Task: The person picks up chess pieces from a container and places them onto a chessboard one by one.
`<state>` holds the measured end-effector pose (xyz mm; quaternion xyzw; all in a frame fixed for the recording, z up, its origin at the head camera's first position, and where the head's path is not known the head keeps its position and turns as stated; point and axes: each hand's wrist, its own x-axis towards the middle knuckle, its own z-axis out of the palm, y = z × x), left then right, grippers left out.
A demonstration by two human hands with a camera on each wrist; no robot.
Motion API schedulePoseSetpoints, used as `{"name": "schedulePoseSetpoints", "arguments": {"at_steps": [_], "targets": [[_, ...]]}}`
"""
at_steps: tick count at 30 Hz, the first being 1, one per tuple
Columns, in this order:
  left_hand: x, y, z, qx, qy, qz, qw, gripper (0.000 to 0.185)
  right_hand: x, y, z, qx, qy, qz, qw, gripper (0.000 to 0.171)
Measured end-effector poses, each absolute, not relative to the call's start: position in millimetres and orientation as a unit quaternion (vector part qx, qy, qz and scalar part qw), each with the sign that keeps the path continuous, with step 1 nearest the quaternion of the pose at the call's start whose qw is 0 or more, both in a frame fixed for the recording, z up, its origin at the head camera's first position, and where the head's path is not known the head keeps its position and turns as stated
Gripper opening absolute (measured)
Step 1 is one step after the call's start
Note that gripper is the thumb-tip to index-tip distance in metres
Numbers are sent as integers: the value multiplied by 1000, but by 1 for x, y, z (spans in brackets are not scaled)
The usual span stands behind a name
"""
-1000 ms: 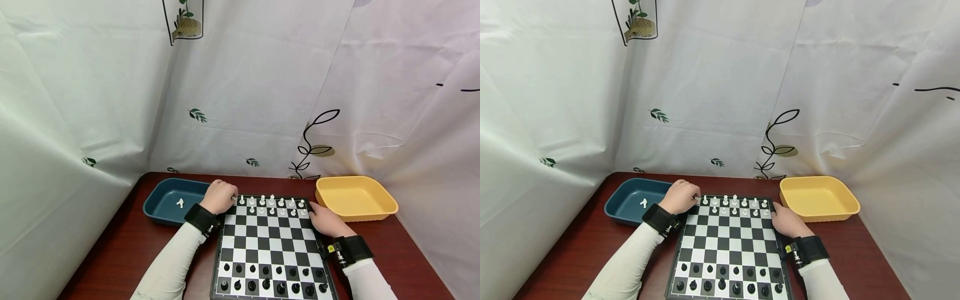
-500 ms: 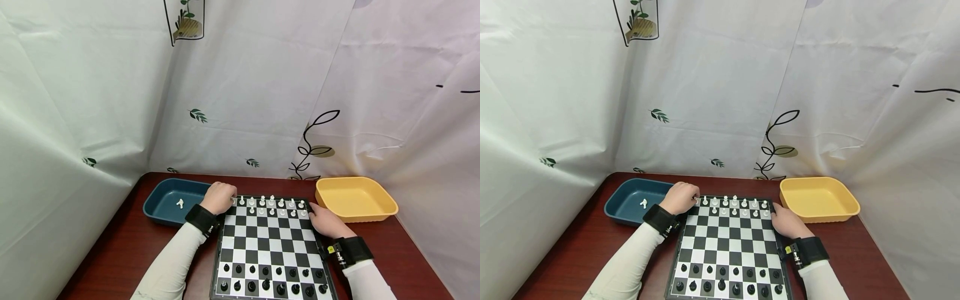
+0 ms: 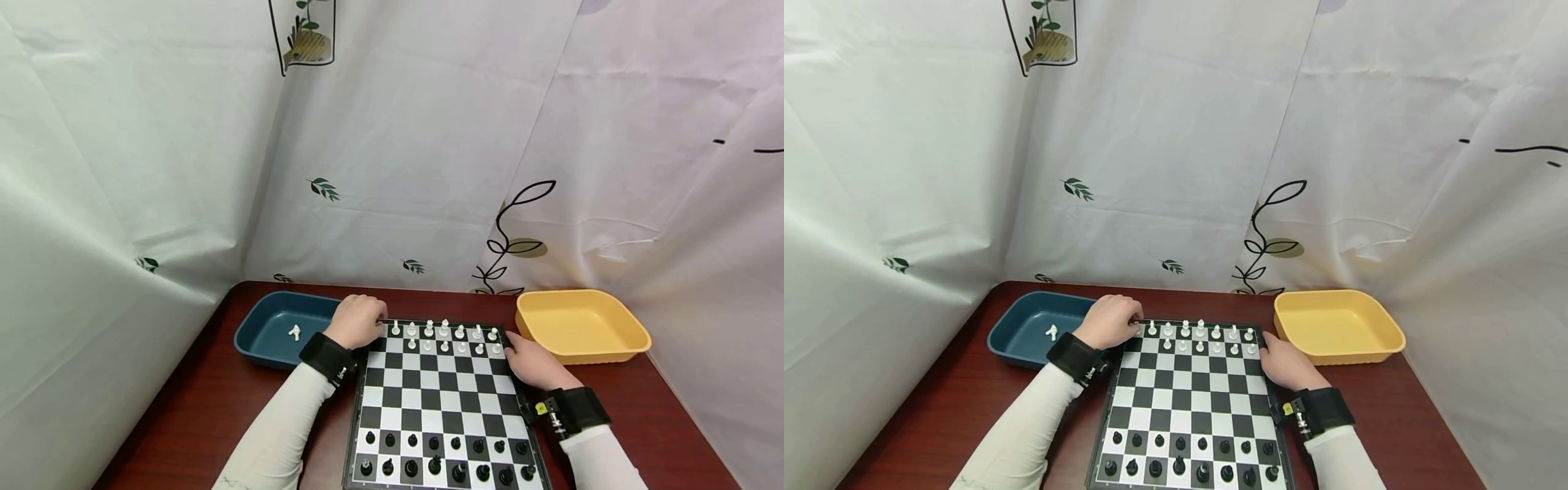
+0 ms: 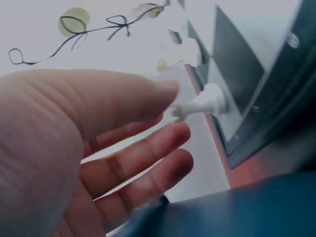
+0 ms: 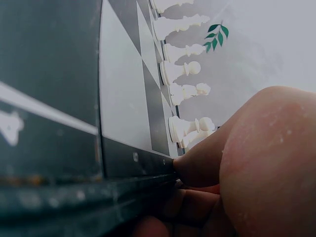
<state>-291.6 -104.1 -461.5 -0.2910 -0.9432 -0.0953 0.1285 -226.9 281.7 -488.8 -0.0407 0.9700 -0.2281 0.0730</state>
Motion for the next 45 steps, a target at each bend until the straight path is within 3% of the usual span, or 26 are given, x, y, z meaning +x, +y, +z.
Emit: {"name": "schedulePoseSetpoints", "arguments": {"at_steps": [12, 19, 45], "targets": [[-287, -115, -441, -269, -944, -139, 133, 5, -226, 280, -486, -41, 971, -225, 74, 55], [-287, -128, -430, -238, -950, -165, 121, 14, -226, 281, -486, -40, 970, -228, 77, 55], [-303, -211, -422, -109, -972, -199, 67, 22, -226, 281, -487, -42, 969, -230, 75, 55]]}}
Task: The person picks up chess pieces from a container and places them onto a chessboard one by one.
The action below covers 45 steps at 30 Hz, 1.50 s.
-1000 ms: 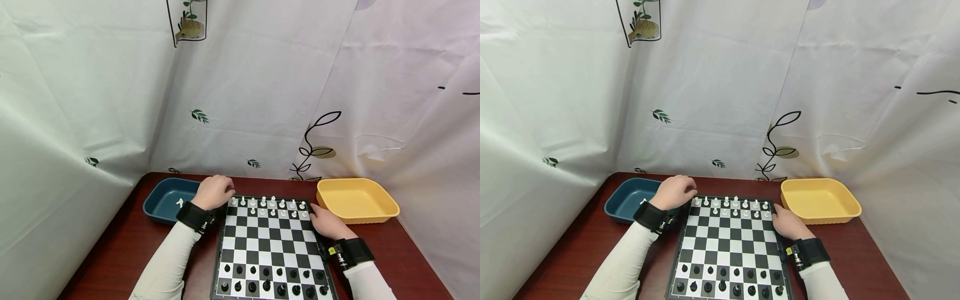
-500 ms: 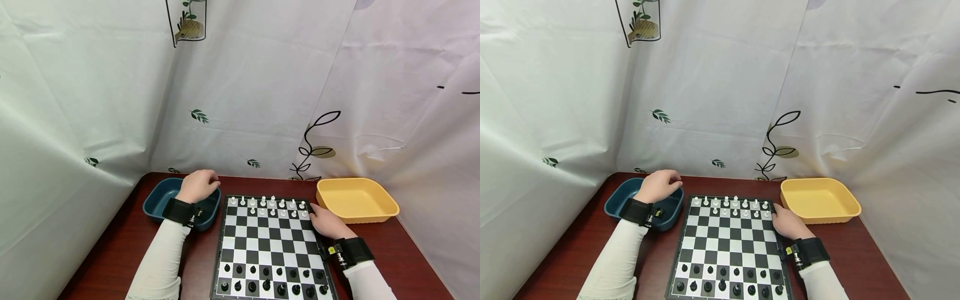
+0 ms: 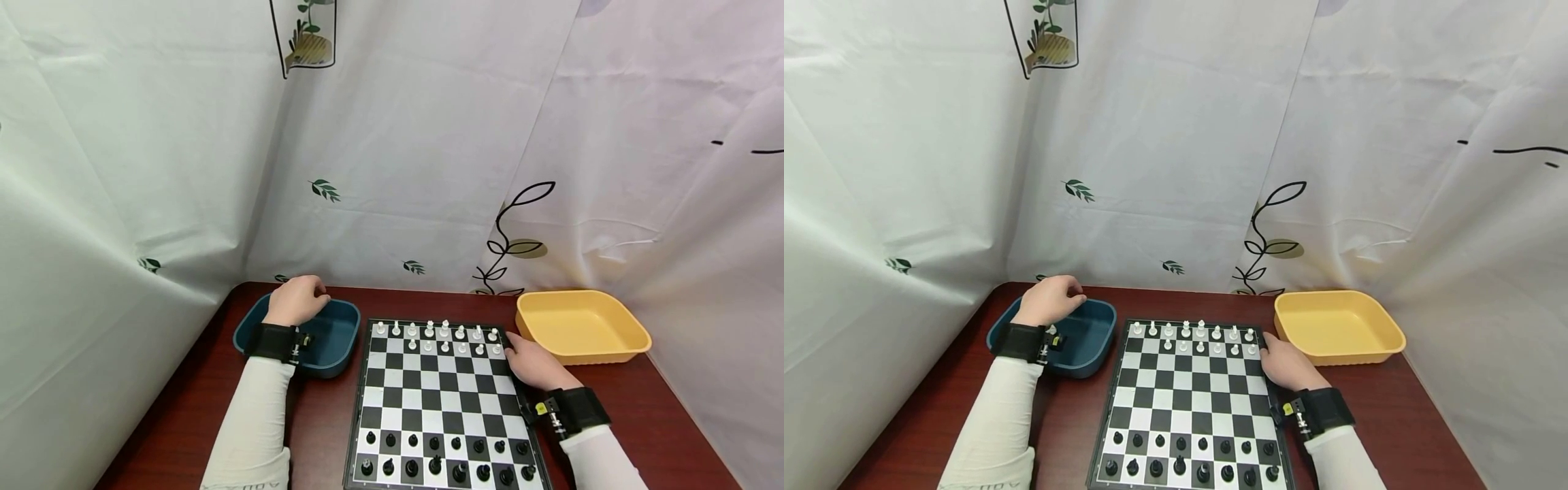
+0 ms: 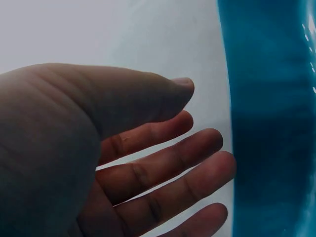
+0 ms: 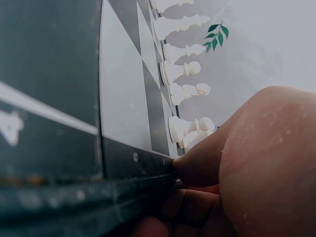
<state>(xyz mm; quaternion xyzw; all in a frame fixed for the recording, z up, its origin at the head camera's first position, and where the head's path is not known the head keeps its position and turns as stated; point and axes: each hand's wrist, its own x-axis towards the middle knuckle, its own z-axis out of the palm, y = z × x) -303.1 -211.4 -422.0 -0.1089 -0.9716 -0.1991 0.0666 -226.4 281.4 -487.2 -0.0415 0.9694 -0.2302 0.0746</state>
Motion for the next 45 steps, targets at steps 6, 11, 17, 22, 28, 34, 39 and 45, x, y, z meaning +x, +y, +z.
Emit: {"name": "schedulePoseSetpoints", "arguments": {"at_steps": [6, 11, 17, 22, 28, 34, 39, 45], "targets": [[-305, -218, -426, -95, -975, -190, 71, 19, -225, 281, -486, -41, 969, -232, 75, 54], [-306, -221, -428, -69, -981, -164, 72, 29, -226, 281, -488, -42, 971, -224, 71, 54], [-305, -229, -430, -29, -986, -163, 37, 53, -228, 282, -491, -43, 972, -220, 68, 55], [-306, -234, -433, 2, -987, -160, -16, 48, -228, 283, -491, -41, 972, -220, 70, 55], [-305, -238, -437, 29, -985, -159, -61, 28, -228, 283, -491, -40, 972, -220, 71, 55], [-305, -238, -439, 36, -982, -166, -85, 30, -228, 282, -489, -41, 972, -222, 70, 55], [-308, -237, -442, 36, -980, -168, -96, 32, -227, 281, -488, -38, 971, -223, 71, 55], [-304, -235, -442, 30, -981, -161, -101, 33, -227, 281, -489, -37, 971, -225, 74, 55]]}}
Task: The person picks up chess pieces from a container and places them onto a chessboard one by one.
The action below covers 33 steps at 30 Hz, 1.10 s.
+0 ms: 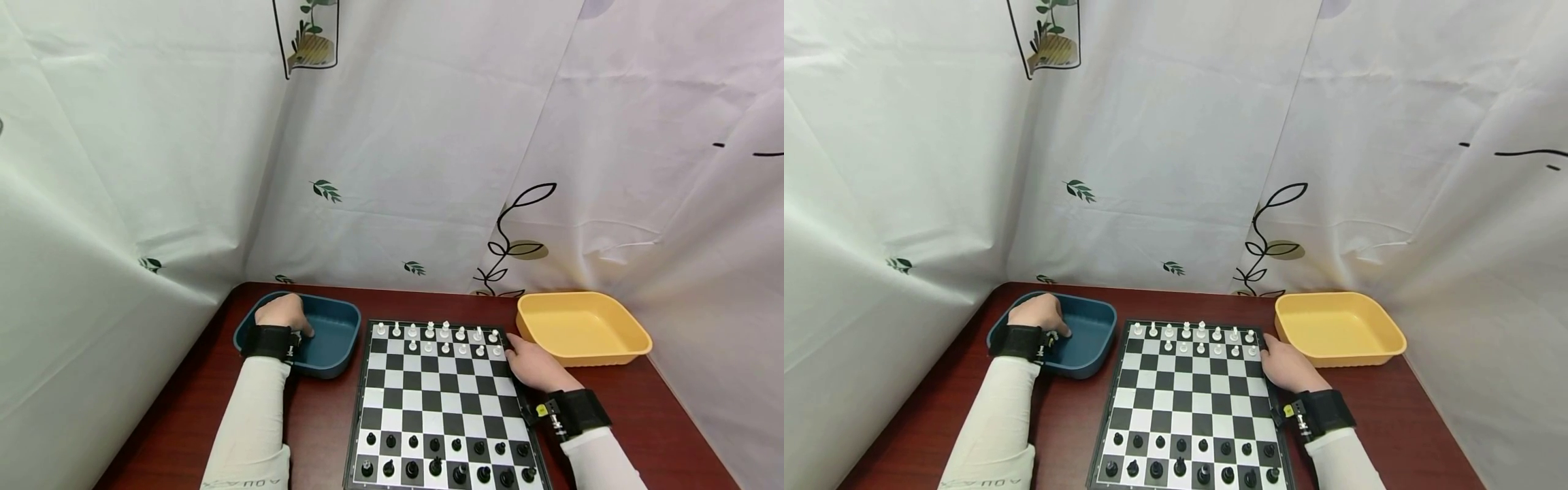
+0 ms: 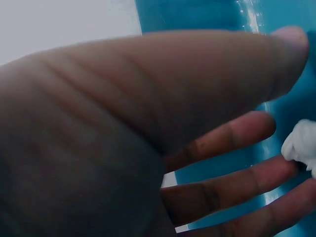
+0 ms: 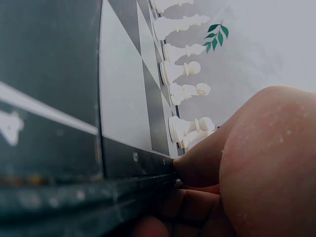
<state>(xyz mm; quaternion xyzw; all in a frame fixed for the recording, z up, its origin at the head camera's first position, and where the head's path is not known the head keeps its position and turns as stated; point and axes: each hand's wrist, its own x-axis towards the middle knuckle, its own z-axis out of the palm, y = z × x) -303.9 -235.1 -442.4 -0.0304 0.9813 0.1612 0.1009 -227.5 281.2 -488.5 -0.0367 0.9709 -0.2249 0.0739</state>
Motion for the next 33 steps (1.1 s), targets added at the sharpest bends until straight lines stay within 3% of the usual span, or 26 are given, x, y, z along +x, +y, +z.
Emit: {"name": "schedulePoseSetpoints", "arguments": {"at_steps": [12, 25, 33], "targets": [[-311, -236, -450, -21, 985, 135, 102, 11, -226, 281, -488, -39, 971, -226, 72, 55], [-315, -236, -456, -23, 985, 144, 96, 13, -227, 281, -488, -39, 970, -228, 70, 55], [-313, -236, -456, -7, 985, 148, 92, 25, -227, 282, -489, -43, 970, -229, 70, 54]]}}
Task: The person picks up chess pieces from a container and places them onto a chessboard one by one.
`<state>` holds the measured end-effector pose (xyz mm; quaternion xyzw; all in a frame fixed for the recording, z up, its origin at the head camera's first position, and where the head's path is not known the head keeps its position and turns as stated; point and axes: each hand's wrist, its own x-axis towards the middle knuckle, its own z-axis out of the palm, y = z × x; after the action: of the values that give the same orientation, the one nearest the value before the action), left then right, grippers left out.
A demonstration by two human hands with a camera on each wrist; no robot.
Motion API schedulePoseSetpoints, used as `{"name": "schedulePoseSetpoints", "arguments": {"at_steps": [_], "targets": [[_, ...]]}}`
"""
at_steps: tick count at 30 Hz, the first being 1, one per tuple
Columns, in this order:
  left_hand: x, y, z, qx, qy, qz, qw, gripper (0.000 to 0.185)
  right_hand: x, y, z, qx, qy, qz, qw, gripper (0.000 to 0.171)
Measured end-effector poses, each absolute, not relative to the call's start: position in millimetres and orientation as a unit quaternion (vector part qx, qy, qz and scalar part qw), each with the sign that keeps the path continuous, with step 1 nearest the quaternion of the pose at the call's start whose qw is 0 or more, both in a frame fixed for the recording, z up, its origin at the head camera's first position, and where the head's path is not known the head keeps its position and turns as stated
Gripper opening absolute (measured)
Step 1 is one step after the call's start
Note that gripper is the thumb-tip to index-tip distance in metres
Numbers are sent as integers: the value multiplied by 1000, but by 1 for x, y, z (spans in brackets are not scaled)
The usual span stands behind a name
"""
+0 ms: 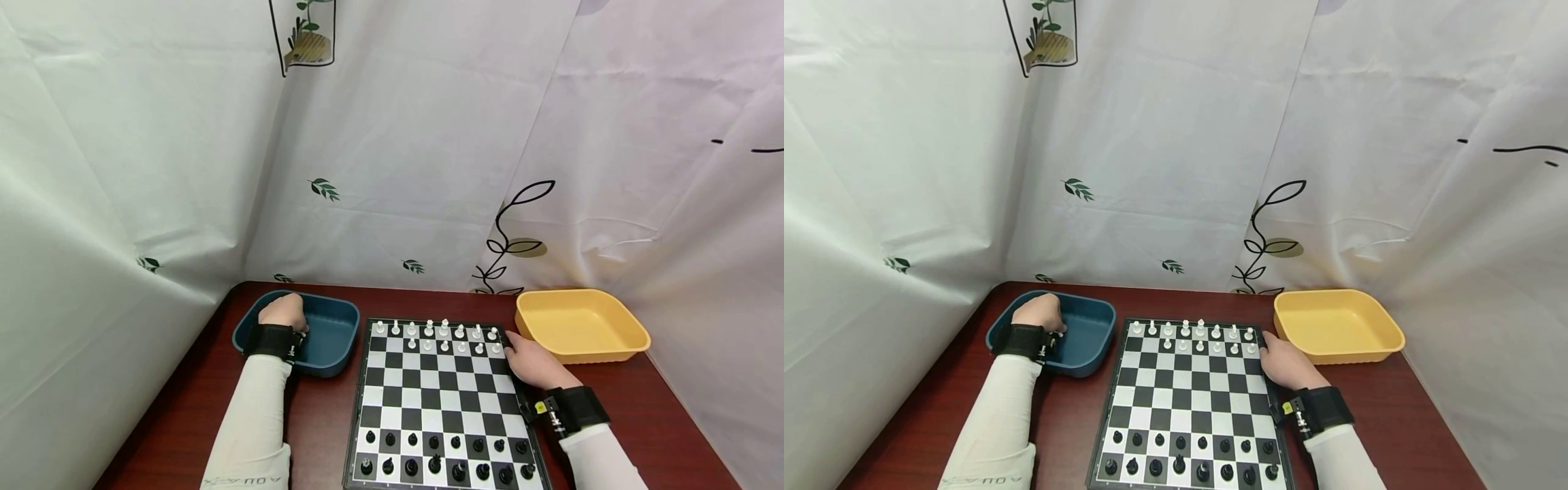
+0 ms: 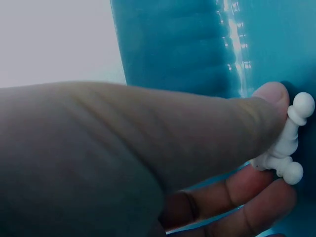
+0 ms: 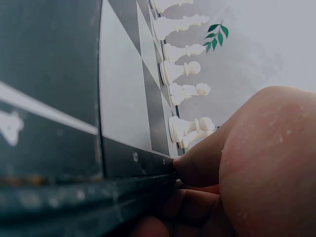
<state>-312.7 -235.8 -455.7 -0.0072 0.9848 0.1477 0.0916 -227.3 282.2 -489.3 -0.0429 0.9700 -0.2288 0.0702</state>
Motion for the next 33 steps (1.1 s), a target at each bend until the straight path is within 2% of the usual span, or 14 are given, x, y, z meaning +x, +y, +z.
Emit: {"name": "schedulePoseSetpoints", "arguments": {"at_steps": [12, 18, 26, 33], "targets": [[-314, -237, -459, 11, 981, 176, 80, 33, -227, 281, -489, -45, 970, -228, 67, 54], [-314, -236, -458, 24, 978, 196, 65, 12, -227, 281, -490, -43, 971, -226, 67, 54], [-316, -237, -459, 42, 976, 210, 37, 54, -227, 282, -490, -42, 970, -228, 68, 54], [-317, -238, -461, 52, 973, 223, 19, 59, -227, 282, -490, -43, 971, -226, 67, 55]]}}
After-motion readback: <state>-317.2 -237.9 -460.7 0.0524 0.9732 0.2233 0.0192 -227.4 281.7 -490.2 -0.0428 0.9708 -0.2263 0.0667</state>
